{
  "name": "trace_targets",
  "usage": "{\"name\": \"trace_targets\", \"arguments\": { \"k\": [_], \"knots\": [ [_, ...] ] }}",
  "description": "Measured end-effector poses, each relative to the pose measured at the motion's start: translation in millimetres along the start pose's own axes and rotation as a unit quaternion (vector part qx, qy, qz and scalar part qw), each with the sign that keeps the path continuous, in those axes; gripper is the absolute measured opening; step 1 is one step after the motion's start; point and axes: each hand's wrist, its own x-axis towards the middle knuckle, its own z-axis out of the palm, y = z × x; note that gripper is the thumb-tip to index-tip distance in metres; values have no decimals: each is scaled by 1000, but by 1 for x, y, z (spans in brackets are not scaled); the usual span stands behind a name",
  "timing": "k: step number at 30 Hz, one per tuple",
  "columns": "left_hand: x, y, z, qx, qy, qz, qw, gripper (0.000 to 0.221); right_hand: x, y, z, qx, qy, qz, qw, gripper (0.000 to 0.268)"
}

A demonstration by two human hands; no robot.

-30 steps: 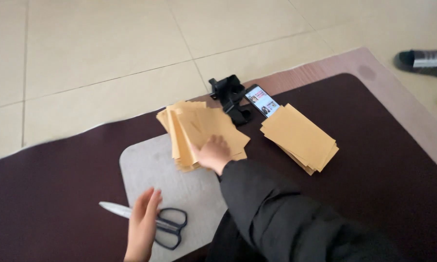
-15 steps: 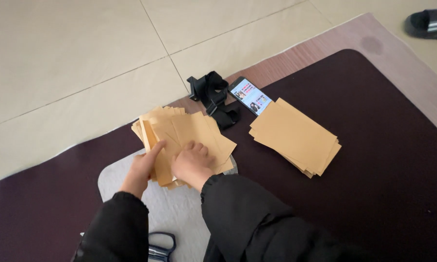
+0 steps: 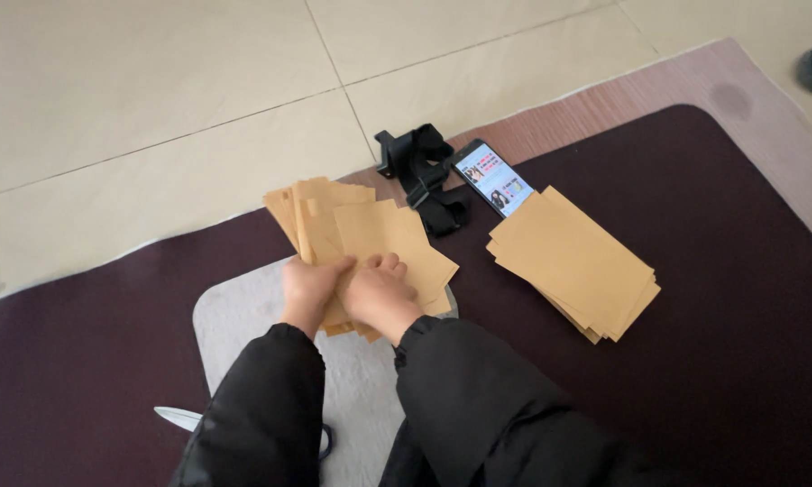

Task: Cutting and folding brown paper strips into small packaging envelopes

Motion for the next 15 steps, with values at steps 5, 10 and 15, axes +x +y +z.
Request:
{"name": "trace_targets", "arguments": {
  "k": [5, 10, 15],
  "knots": [
    [-57, 12, -33, -140, -7, 31, 990, 66, -5, 9, -12, -6, -16, -21, 1000, 84],
    [-102, -9, -90, -256, 39, 110, 960, 62, -63, -6, -54, 123, 284, -121, 943, 96],
    [-139, -41, -148, -268, 94, 162, 945, 56, -113, -28, -78, 269, 93, -225, 932, 141]
  ]
}}
